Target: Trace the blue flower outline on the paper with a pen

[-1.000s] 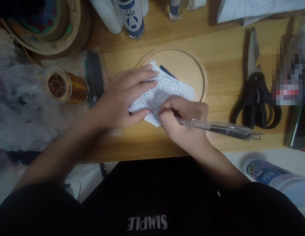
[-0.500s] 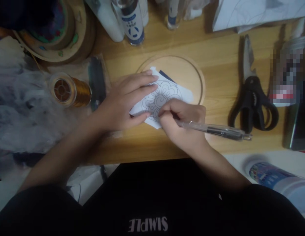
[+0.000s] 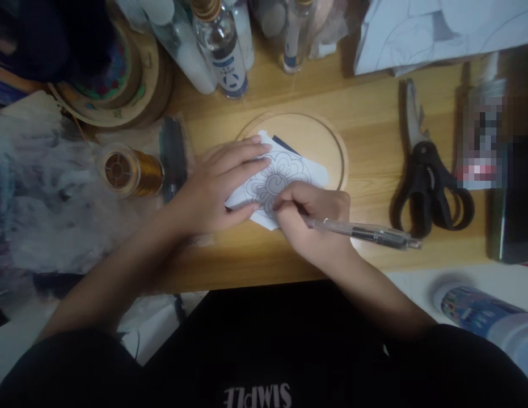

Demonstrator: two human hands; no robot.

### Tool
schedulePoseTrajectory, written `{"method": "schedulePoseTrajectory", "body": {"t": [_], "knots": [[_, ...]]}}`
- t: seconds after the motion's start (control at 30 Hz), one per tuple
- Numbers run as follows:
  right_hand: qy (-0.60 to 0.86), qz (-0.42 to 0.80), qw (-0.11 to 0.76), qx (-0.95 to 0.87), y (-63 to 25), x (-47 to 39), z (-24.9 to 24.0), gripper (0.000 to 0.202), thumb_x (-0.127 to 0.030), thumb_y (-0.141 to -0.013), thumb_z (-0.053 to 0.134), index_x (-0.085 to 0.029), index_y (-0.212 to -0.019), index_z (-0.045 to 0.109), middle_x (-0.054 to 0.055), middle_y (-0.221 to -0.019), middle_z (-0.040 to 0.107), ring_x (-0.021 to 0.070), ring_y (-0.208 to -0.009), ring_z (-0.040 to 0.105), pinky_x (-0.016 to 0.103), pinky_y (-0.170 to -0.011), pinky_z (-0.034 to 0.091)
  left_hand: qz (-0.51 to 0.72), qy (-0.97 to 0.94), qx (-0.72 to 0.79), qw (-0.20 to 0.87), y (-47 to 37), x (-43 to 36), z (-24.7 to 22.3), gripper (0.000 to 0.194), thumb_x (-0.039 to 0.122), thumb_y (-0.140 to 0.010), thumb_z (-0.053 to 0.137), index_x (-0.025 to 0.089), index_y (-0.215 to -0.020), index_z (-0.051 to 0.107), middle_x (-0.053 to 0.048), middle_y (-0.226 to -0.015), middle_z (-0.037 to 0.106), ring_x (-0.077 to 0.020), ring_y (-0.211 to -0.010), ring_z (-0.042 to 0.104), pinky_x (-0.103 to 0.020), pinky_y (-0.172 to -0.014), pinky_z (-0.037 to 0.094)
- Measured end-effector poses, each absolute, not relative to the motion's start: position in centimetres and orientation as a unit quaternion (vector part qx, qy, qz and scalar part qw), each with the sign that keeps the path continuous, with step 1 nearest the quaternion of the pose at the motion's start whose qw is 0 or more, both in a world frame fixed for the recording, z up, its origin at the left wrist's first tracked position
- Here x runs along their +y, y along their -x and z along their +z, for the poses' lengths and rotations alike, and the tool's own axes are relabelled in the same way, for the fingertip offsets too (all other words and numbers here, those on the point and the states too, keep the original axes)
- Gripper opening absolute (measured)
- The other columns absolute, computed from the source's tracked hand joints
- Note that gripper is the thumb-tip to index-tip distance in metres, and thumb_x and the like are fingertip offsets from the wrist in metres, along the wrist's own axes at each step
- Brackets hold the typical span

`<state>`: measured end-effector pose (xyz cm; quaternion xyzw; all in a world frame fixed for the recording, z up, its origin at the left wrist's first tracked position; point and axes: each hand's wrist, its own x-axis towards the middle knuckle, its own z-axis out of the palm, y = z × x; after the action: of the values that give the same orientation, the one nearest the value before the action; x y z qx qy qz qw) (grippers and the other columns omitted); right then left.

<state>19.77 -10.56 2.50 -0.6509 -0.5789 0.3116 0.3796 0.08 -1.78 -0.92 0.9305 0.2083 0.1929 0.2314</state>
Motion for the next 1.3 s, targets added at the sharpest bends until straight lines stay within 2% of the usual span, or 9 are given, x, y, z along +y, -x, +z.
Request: {"method": "schedulePoseTrajectory", "body": {"t": [0.13,0.43,0.77,1.0,1.3], "knots": [[0.654,0.306,0.376,-0.581,-19.6,-10.3,2.7,0.019,-0.015,-0.072,0.054,-0.023,-0.06,0.068,-0.004,-0.052,0.064,0.0108,-0.048,0.058,0.023,-0.048,0.043,0.206,-0.931,0.2,0.225,-0.11,-1.72,-1.06,0.054,0.031,-0.093,0.061,0.019,-0.144,0.045,-0.016,-0.152,0.054,-0.0317,-0.148,0.047,-0.053,-0.119,0.041],[0.652,0.326,0.364,-0.58,-19.98,-10.77,2.46,0.021,-0.011,-0.076,0.054,-0.023,-0.063,0.066,-0.003,-0.058,0.066,0.0123,-0.053,0.058,0.028,-0.055,0.047,0.183,-0.929,0.205,0.248,0.01,-1.65,-0.99,0.059,0.031,-0.093,0.061,0.023,-0.147,0.041,-0.014,-0.157,0.049,-0.0323,-0.151,0.041,-0.056,-0.121,0.038],[0.651,0.323,0.361,-0.584,-19.71,-10.49,2.68,0.022,-0.012,-0.073,0.054,-0.025,-0.059,0.064,-0.003,-0.055,0.064,0.0139,-0.05,0.057,0.031,-0.051,0.044,0.148,-0.921,0.233,0.274,-0.18,-1.75,-0.32,0.055,0.036,-0.094,0.058,0.028,-0.146,0.045,-0.009,-0.16,0.047,-0.0313,-0.153,0.039,-0.059,-0.123,0.035],[0.659,0.328,0.365,-0.569,-19.98,-10.75,2.52,0.023,-0.012,-0.072,0.054,-0.026,-0.058,0.064,-0.004,-0.055,0.065,0.0138,-0.048,0.054,0.03,-0.053,0.045,0.164,-0.923,0.223,0.268,-0.14,-1.73,-0.39,0.055,0.034,-0.092,0.061,0.022,-0.145,0.048,-0.013,-0.158,0.049,-0.0318,-0.152,0.041,-0.055,-0.123,0.035],[0.652,0.327,0.37,-0.575,-19.9,-10.76,2.4,0.022,-0.011,-0.074,0.057,-0.026,-0.061,0.067,-0.004,-0.057,0.064,0.0139,-0.051,0.057,0.031,-0.054,0.045,0.147,-0.925,0.231,0.265,-0.2,-1.74,-0.39,0.057,0.033,-0.091,0.06,0.025,-0.145,0.045,-0.01,-0.16,0.047,-0.0306,-0.153,0.039,-0.057,-0.123,0.035]]}}
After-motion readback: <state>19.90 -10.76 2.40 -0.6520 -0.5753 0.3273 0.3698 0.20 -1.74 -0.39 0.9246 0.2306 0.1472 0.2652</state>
